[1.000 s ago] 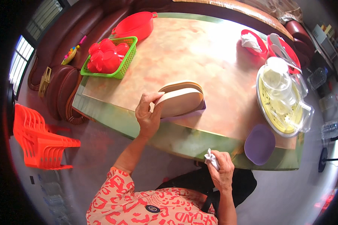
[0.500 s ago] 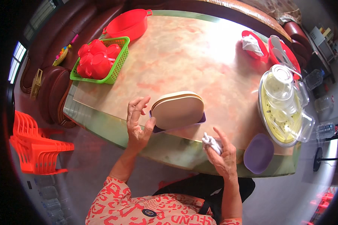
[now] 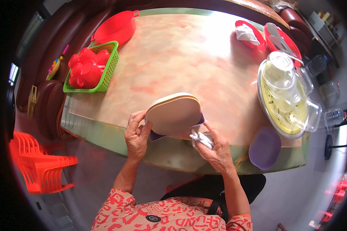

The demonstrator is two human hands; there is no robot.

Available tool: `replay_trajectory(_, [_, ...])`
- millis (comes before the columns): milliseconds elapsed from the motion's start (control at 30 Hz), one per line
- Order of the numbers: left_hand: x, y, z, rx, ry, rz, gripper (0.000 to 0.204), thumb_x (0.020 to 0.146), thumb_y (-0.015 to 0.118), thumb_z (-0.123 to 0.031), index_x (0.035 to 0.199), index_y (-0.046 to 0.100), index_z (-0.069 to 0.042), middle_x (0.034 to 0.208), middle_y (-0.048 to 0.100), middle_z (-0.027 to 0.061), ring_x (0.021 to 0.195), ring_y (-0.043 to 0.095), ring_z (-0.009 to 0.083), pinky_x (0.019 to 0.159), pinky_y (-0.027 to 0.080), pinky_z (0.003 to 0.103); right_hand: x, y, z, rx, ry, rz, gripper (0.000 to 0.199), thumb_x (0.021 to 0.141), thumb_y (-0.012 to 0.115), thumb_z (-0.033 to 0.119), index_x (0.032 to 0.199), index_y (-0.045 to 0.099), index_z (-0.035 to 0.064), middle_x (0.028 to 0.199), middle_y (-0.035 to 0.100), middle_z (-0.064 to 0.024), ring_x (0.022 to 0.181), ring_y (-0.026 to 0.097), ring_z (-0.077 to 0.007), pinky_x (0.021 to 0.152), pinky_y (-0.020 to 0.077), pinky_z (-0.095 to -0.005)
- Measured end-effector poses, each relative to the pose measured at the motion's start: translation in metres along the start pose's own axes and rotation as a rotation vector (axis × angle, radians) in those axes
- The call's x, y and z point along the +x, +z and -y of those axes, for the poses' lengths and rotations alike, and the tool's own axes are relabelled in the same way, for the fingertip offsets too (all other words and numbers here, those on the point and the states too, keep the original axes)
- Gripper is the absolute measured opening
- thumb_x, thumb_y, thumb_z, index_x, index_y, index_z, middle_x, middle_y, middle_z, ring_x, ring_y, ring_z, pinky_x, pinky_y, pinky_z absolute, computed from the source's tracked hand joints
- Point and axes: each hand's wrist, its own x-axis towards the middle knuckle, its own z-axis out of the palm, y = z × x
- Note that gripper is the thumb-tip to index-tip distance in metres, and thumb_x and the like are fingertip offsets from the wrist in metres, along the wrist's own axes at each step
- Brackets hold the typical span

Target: The person wipes the interior and exterior surfaces of several small plastic bowls and lids with a white cloth. They handle each item one at a time, turning them over to wipe all sides, and place them back on the table after wiping.

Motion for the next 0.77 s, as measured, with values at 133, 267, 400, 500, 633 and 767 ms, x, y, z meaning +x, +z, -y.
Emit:
replay_trajectory(133, [-0.002,0.001,0.004,0.003,-0.007,-0.016,0.033,0.09,0.068,-0.011,0.122,0.062,-0.002,0.116,0.052,0.0077,0.094,0.057,0.0114,0.069,0.05,0.022,-0.004,0.003,0.004,0.087,0.06,0.032,0.068,0.078,0.068,0.012,0.14,0.044,0.0007,0.09,0.068,-0.0127,0.077,0.065,-0.0167,0.072,0.0526,-0.0299])
replay_trajectory(267, [0.0,0.007,0.009,-0.011,0.027,-0.014,0.031,0.091,0.066,-0.01,0.121,0.062,-0.001,0.114,0.052,0.0061,0.086,0.053,0.0084,0.066,0.046,0.021,-0.014,0.004,0.0,0.105,0.064,0.022,0.072,0.078,0.07,0.013,0.142,0.04,0.0007,0.09,0.068,-0.0128,0.077,0.065,-0.0169,0.074,0.0523,-0.0309])
replay_trajectory(400, [0.001,0.017,0.012,-0.026,0.046,0.041,0.03,0.092,0.065,-0.011,0.12,0.062,0.0,0.114,0.052,0.0048,0.08,0.049,0.0072,0.065,0.043,0.021,-0.029,0.001,0.0,0.106,0.054,-0.048,0.073,0.077,0.072,0.014,0.142,0.04,0.0002,0.093,0.067,-0.0133,0.08,0.066,-0.0189,0.075,0.0523,-0.0322])
replay_trajectory(500, [0.002,0.034,0.004,-0.075,0.013,0.064,0.028,0.093,0.065,-0.012,0.12,0.062,-0.002,0.113,0.053,0.0042,0.079,0.049,0.0072,0.066,0.043,0.021,-0.039,-0.006,-0.005,0.109,0.077,-0.093,0.075,0.077,0.072,0.014,0.143,0.038,0.0002,0.093,0.067,-0.014,0.081,0.066,-0.0203,0.076,0.0524,-0.0326])
replay_trajectory(633, [0.011,0.058,0.009,-0.119,0.061,0.101,0.028,0.094,0.064,-0.014,0.119,0.063,-0.003,0.111,0.054,0.0039,0.082,0.049,0.008,0.068,0.044,0.023,-0.048,-0.012,-0.017,0.083,0.046,-0.166,0.078,0.077,0.072,0.015,0.144,0.035,0.0003,0.094,0.067,-0.0147,0.083,0.067,-0.0212,0.078,0.0525,-0.0327])
replay_trajectory(767, [0.017,0.073,0.006,-0.043,0.112,0.164,0.026,0.095,0.062,-0.015,0.119,0.063,-0.004,0.11,0.054,0.0045,0.09,0.049,0.0104,0.071,0.044,0.024,-0.054,-0.019,-0.015,0.15,0.051,-0.181,0.08,0.077,0.072,0.014,0.145,0.033,0.001,0.098,0.068,-0.0153,0.085,0.067,-0.0222,0.079,0.0528,-0.0326])
